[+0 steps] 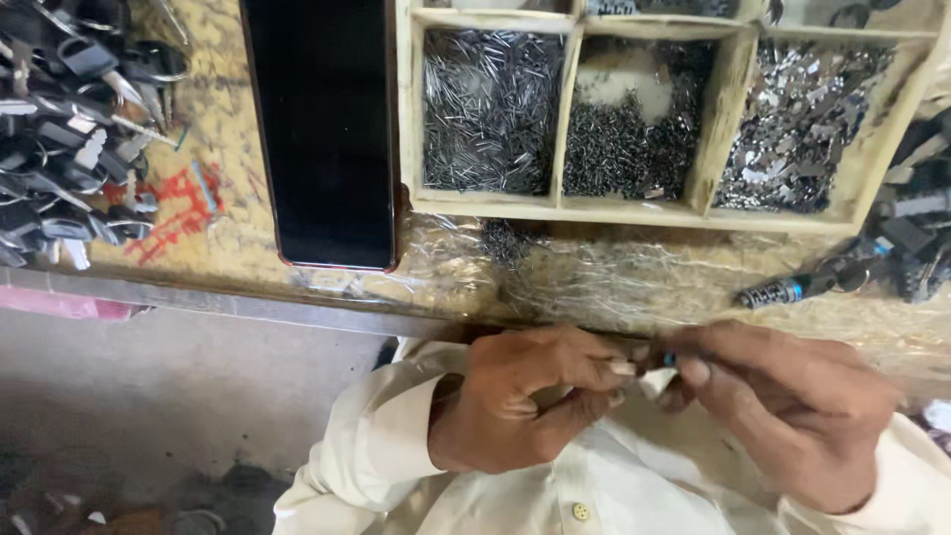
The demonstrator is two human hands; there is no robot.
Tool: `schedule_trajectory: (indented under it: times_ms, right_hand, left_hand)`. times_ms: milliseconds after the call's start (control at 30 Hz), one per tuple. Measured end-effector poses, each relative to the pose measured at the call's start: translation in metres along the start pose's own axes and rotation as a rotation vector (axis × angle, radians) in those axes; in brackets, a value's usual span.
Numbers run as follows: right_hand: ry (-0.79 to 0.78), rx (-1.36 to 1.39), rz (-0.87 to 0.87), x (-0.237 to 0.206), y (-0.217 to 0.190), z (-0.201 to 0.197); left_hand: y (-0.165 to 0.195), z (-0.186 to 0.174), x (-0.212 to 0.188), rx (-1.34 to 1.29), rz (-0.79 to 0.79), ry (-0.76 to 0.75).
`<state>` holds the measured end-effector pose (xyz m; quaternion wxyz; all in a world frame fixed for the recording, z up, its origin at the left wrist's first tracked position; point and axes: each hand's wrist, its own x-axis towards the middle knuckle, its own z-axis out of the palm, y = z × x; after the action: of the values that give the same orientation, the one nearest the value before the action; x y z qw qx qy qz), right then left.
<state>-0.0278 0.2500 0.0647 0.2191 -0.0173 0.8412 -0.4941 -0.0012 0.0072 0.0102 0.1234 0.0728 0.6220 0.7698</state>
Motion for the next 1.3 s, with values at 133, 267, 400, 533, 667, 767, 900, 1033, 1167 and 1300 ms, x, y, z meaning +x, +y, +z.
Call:
schedule_trajectory:
  times_ms: [133,267,400,533,667,767,900,1033,1167,1300]
  right_hand:
    - [-0.051,0.108,0.059,-0.013,0.014,0.013]
    - [0.044,0.350,-0.014,-0.014,0.019,0.024]
    - [0.156,0.756,0.171,-0.018,0.033,0.032]
    - [-0.028,0.937,0.114,-0.025,0.043,0.032]
    - [0.078,0.522,0.087,-0.026,0.036,0.036]
    - [-0.024,0.347,0.082,-0.021,0.028,0.047]
    - [0.163,0.272,-0.287,-0.019,0.029,0.065]
    - [0.166,0.290,-0.296,-0.028,0.035,0.078]
    - [0.141,0.372,-0.281,-0.029,0.035,0.079]
    - [0.110,-0.015,-0.301,-0.022,0.034,0.073]
  left_hand:
    - [0.000,0.003,-0.003,0.213,0.121,0.094]
    - [-0.004,0.005,-0.011,0.307,0.162,0.072]
    - [-0.004,0.003,-0.016,0.327,0.165,0.072]
    - [-0.002,-0.003,-0.014,0.378,0.239,0.062]
    - [-0.003,-0.003,-0.010,0.376,0.257,0.107]
    - [-0.006,0.000,-0.011,0.319,0.264,0.118]
    - [-0.009,0.002,-0.016,0.191,0.165,0.194]
    - [-0.007,-0.001,-0.017,0.130,0.216,0.130]
    - [-0.001,-0.009,-0.009,0.197,0.296,0.052]
    - [0.003,-0.016,-0.005,0.350,0.389,0.043]
